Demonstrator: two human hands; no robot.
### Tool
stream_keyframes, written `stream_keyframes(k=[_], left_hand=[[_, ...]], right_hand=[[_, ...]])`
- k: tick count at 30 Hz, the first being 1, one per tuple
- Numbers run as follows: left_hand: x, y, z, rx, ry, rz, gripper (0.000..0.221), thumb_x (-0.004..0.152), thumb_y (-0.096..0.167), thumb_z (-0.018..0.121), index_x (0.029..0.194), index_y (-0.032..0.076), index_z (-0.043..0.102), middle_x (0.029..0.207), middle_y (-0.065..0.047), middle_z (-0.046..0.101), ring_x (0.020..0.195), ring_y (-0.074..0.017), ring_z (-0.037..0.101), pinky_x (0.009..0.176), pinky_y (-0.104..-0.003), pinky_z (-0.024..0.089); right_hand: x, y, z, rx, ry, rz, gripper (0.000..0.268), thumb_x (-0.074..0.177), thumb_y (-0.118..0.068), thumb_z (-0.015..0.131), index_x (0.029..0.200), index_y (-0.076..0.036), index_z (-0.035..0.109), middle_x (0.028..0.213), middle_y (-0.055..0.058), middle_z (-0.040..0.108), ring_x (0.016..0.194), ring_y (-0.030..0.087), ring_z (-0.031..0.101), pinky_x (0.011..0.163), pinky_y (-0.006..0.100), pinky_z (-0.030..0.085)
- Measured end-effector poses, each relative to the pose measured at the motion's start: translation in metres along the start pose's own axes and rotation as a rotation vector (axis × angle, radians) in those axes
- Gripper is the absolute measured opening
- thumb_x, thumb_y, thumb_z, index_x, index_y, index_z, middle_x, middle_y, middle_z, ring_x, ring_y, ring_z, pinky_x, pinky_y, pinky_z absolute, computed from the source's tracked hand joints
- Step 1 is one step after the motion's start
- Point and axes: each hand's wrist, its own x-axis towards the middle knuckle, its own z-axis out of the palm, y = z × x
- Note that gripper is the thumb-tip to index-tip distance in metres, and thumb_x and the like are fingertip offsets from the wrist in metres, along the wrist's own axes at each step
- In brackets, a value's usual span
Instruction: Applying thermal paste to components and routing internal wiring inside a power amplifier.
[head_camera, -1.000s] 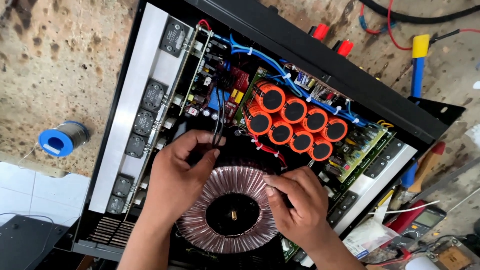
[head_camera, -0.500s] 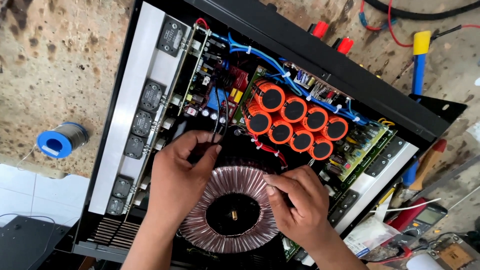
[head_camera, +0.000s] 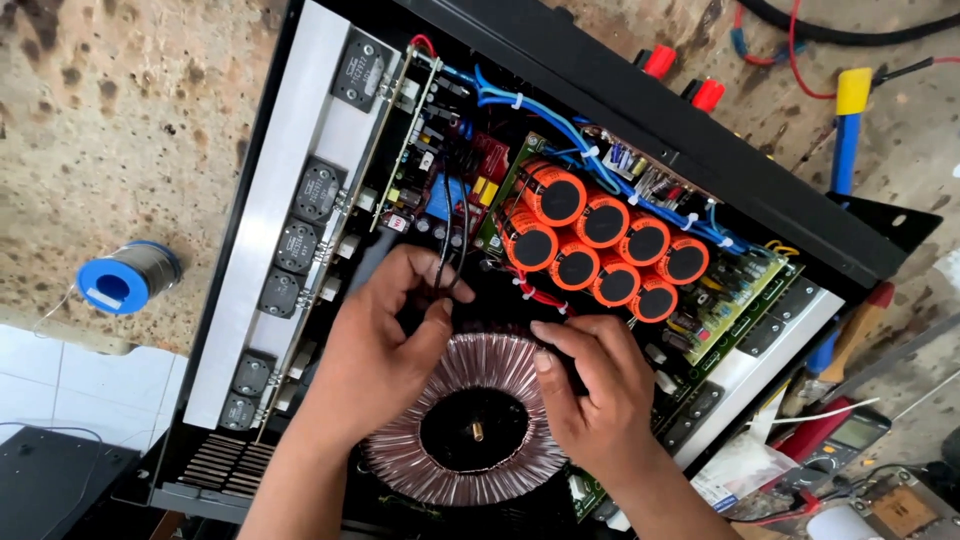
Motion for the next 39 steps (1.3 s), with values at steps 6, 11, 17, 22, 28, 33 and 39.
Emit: stream_keyframes(k=[6,11,17,22,28,33,39], left_hand=[[0.000,-0.001,-0.004,-0.070,-0.022,-0.018,0.022,0.093,-0.003,0.052,0.105,0.009,0.067,0.102,-0.001,0.076,0.102,-0.0123,0.072,0.096,-0.026,0.054],[0.001,0.001,-0.004,-0.063,-0.028,0.004,0.019,0.093,-0.002,0.059,0.107,0.007,0.070,0.111,-0.004,0.079,0.102,-0.0130,0.075,0.097,-0.026,0.057],[0.002,0.000,-0.003,0.025,0.009,0.048,0.017,0.088,0.000,0.057,0.088,0.012,0.069,0.085,0.001,0.071,0.083,-0.0111,0.067,0.079,-0.025,0.051],[0.002,0.002,-0.009,0.023,-0.052,0.042,0.006,0.089,0.009,0.071,0.094,0.010,0.073,0.090,0.000,0.071,0.087,-0.0127,0.068,0.084,-0.025,0.051],[0.000,-0.014,0.005,0.125,0.158,0.029,0.008,0.087,0.012,0.077,0.095,0.008,0.076,0.098,-0.001,0.083,0.090,-0.0091,0.077,0.086,-0.024,0.060],[-0.002,-0.013,0.008,0.215,0.204,0.152,0.015,0.091,0.008,0.073,0.104,0.003,0.074,0.103,-0.008,0.081,0.094,-0.0163,0.079,0.084,-0.028,0.063],[-0.004,-0.019,0.009,0.386,0.264,0.160,0.014,0.094,0.012,0.068,0.107,0.007,0.072,0.097,-0.006,0.079,0.085,-0.0220,0.077,0.072,-0.034,0.058]], right_hand=[[0.002,0.001,0.002,-0.010,-0.010,0.002,0.027,0.102,-0.020,0.054,0.112,-0.001,0.071,0.097,0.013,0.062,0.088,0.026,0.063,0.076,0.036,0.053],[0.001,0.002,0.003,-0.015,-0.013,0.012,0.026,0.102,-0.020,0.055,0.113,-0.002,0.071,0.098,0.013,0.062,0.089,0.026,0.063,0.077,0.036,0.053],[0.004,0.002,0.001,-0.006,-0.032,0.003,0.028,0.103,-0.021,0.053,0.113,-0.002,0.070,0.097,0.012,0.062,0.088,0.026,0.063,0.075,0.036,0.053],[0.005,0.002,0.001,-0.016,-0.041,0.013,0.029,0.103,-0.022,0.053,0.112,-0.002,0.071,0.097,0.012,0.061,0.089,0.026,0.063,0.078,0.037,0.053],[0.006,-0.001,0.000,-0.025,-0.039,0.003,0.027,0.101,-0.020,0.056,0.111,-0.001,0.072,0.101,0.013,0.067,0.090,0.028,0.064,0.079,0.039,0.054],[0.012,-0.017,-0.004,0.010,-0.108,-0.023,0.029,0.101,-0.020,0.056,0.115,0.003,0.068,0.117,0.018,0.073,0.105,0.032,0.072,0.093,0.045,0.059],[0.026,-0.042,-0.009,-0.145,-0.269,-0.004,0.035,0.102,-0.022,0.050,0.125,0.000,0.064,0.129,0.015,0.070,0.113,0.031,0.066,0.099,0.045,0.051]])
